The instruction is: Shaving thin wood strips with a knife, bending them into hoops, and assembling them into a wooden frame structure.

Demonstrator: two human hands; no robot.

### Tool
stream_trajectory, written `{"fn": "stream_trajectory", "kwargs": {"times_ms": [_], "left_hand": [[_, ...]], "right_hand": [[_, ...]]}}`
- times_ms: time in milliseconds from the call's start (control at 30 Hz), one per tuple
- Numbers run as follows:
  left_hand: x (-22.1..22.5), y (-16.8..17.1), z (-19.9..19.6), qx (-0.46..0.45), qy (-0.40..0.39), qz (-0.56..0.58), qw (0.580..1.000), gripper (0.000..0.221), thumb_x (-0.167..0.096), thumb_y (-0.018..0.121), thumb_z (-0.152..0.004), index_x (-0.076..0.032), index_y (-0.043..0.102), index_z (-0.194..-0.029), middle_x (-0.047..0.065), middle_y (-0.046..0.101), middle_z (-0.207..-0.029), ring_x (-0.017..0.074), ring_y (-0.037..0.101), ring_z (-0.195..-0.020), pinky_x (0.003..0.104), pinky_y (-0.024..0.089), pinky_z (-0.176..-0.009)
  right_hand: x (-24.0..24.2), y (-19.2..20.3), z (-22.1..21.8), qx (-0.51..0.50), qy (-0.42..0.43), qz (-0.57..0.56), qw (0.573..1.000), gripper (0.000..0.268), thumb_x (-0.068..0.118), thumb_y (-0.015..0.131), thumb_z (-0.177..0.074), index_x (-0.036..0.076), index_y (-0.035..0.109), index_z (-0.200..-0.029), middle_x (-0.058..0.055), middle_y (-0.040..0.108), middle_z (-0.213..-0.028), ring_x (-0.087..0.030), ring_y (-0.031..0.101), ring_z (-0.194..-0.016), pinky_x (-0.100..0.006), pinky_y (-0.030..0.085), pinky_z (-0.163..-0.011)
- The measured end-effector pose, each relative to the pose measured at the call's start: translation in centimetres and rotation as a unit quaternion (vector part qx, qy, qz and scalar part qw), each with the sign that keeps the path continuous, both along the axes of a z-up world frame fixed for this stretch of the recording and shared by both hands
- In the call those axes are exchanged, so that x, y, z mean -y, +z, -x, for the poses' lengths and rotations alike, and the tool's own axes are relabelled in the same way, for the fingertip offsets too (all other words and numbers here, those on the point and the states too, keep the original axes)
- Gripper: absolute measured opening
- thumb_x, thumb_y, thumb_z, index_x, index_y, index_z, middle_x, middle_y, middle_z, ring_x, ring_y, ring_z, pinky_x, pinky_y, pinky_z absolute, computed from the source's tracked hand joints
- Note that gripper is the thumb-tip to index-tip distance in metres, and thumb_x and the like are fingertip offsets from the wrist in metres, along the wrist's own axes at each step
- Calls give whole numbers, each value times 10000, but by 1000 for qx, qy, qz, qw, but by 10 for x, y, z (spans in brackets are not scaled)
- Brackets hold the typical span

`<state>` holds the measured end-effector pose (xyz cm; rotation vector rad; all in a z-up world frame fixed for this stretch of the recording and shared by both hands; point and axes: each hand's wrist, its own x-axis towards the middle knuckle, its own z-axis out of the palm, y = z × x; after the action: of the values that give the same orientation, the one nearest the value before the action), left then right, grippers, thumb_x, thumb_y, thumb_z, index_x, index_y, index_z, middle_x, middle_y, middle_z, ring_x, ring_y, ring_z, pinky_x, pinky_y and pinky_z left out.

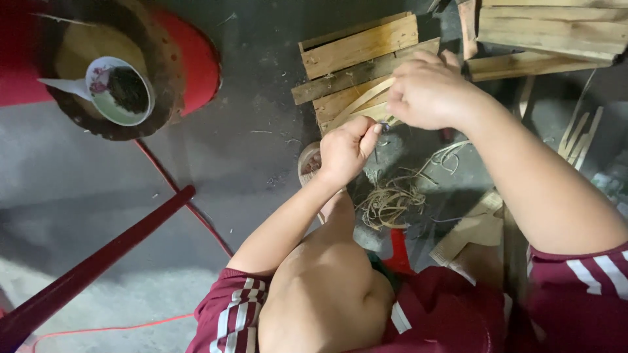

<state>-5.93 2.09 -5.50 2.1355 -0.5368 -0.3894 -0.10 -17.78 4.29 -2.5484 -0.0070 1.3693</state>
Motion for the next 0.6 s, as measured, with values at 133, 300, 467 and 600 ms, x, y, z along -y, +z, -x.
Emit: {"fn": "stream_trajectory", "kwargs": {"times_ms": [133, 300, 467, 600], "left_hand": [[0, 2, -3, -51, -5, -16, 999, 368, -498, 438, -1023, -206, 612, -881, 9, 691, -770, 294, 667, -694, 429, 455, -551], [0, 3, -11, -74, -8, -16, 997, 413, -518, 457, -1001, -173, 527, -784, 52, 630, -672, 318, 602, -613, 451, 411, -527], [-2, 13, -22, -184, -40, -26, 982, 305, -498, 542, -993, -233, 676, -924, 140, 725, -888, 438, 693, -948, 580, 559, -788], [-4, 7, -23, -169, -25, -17, 985, 368, -513, 499, -1017, -203, 661, -904, 151, 707, -853, 446, 692, -921, 579, 558, -729]], "right_hand": [[-7, 5, 5, 86, -53, -30, 994, 258, 376, 571, -1005, 229, 782, -1017, 17, 693, -1196, -280, 490, -1291, -593, 308, -1084], [-30, 20, 21, 130, -75, -60, 987, 250, 341, 563, -1029, 205, 770, -1066, 20, 716, -1184, -272, 499, -1274, -517, 272, -1120], [-34, -21, 40, 267, -92, -97, 954, 193, 305, 627, -981, 205, 775, -911, -18, 698, -951, -281, 598, -1108, -486, 379, -942], [-31, -19, 53, 363, -117, -190, 905, 84, 167, 698, -945, 152, 772, -911, -44, 708, -991, -279, 623, -1096, -458, 413, -942]]}}
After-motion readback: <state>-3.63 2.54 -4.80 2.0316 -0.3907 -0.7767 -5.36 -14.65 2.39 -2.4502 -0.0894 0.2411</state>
